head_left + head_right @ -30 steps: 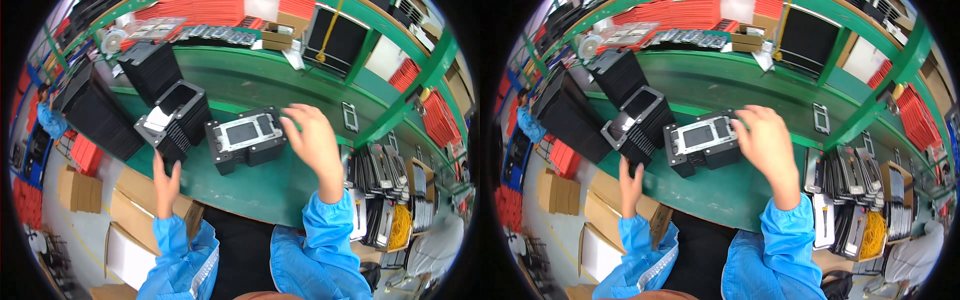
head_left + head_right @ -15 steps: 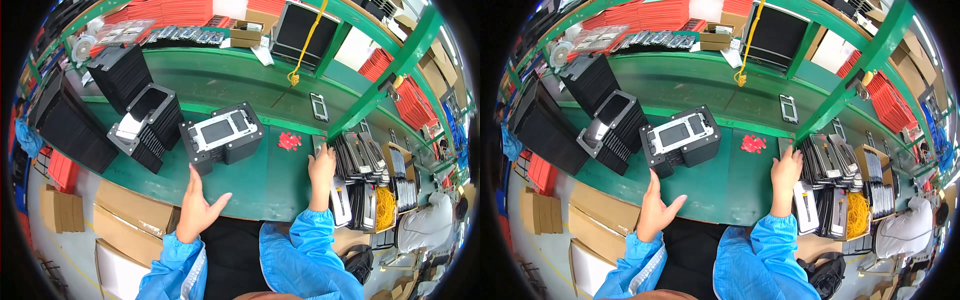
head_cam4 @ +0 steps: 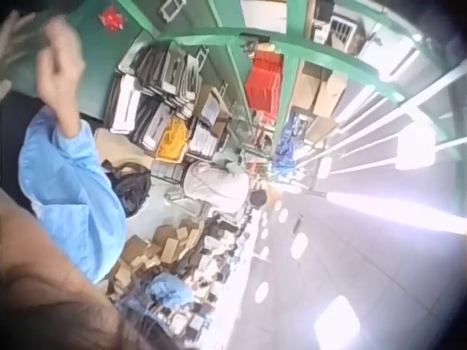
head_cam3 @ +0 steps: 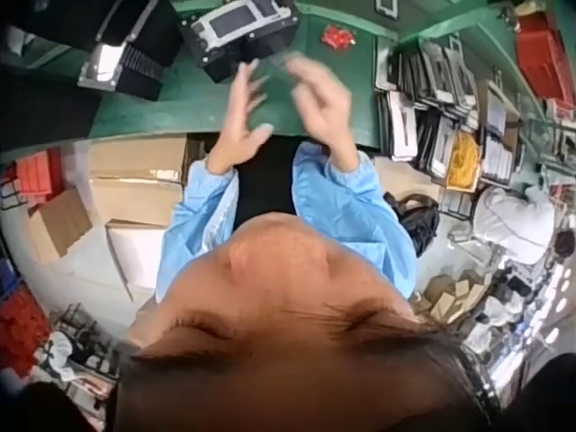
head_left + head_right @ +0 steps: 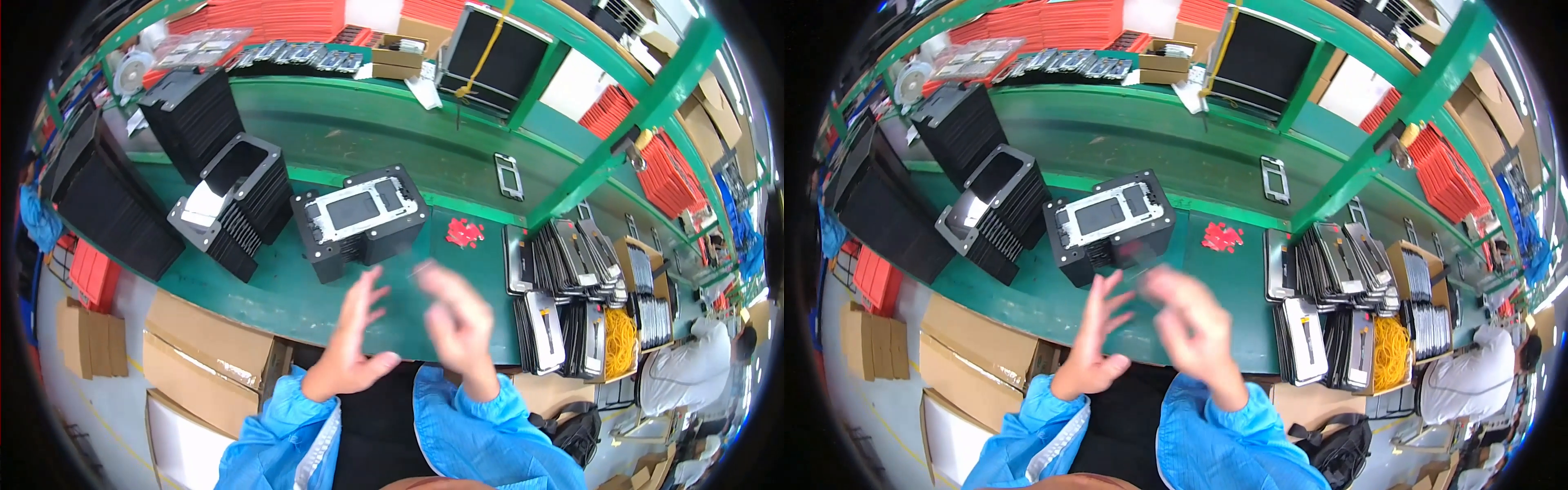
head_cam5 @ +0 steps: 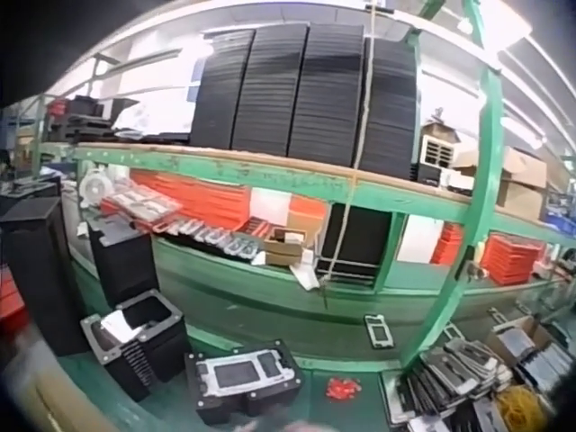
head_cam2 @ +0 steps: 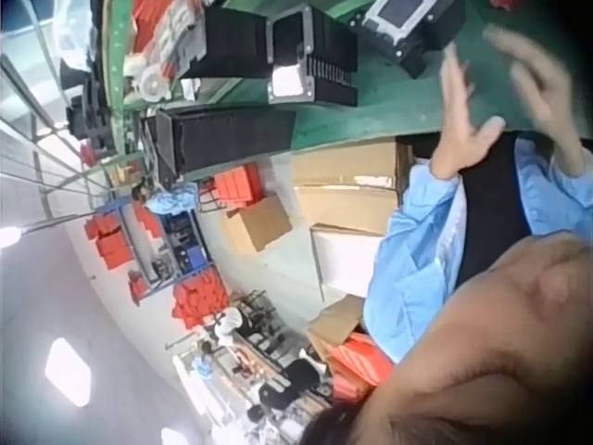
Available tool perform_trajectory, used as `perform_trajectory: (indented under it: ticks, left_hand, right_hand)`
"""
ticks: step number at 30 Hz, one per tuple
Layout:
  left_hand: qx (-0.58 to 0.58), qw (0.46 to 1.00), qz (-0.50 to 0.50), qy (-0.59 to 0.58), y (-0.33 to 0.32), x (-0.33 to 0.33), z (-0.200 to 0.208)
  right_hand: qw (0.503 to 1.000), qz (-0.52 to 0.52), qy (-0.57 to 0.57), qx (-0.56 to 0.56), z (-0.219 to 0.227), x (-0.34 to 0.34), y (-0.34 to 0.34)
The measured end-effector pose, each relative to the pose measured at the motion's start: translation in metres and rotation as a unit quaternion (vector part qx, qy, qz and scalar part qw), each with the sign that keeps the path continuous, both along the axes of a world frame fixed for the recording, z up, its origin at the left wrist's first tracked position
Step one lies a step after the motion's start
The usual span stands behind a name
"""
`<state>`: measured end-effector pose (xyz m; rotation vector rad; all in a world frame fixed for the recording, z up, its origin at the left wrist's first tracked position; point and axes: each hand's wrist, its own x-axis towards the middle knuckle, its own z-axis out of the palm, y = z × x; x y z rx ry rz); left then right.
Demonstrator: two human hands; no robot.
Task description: Assembling electronic components by fitting screens into plastic housings and using a tethered tool for alignment.
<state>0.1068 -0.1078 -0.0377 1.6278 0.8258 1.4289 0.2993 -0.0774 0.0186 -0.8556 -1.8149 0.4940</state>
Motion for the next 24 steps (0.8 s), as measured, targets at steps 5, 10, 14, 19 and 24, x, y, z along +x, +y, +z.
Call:
perform_trajectory:
  ticks: [5, 10, 14, 19, 24]
  left_hand:
    - [-0.012, 1.0, -0.016, 0.003, -0.005, 0.015, -0.002]
    - [0.095, 0.98, 0.032, 0.172, -0.003, 0.014, -0.011]
    - [0.141, 0.972, 0.023, 0.186, -0.002, 0.016, -0.012]
    - [0.085, 0.979, -0.023, 0.182, 0.0, 0.015, -0.006]
    - [-0.183, 0.979, -0.088, 0.036, -0.003, 0.011, 0.002]
  right_hand:
    - [0.953, 0.127, 0.181, -0.206, -0.005, -0.022, -0.01]
    - [0.881, 0.152, 0.329, -0.303, -0.018, -0.021, -0.004]
    - [0.836, 0.223, 0.366, -0.344, -0.025, -0.01, -0.002]
    - [0.836, 0.305, 0.335, -0.309, -0.009, 0.011, 0.011]
    - [0.901, 0.212, 0.311, -0.217, 0.019, 0.043, 0.049]
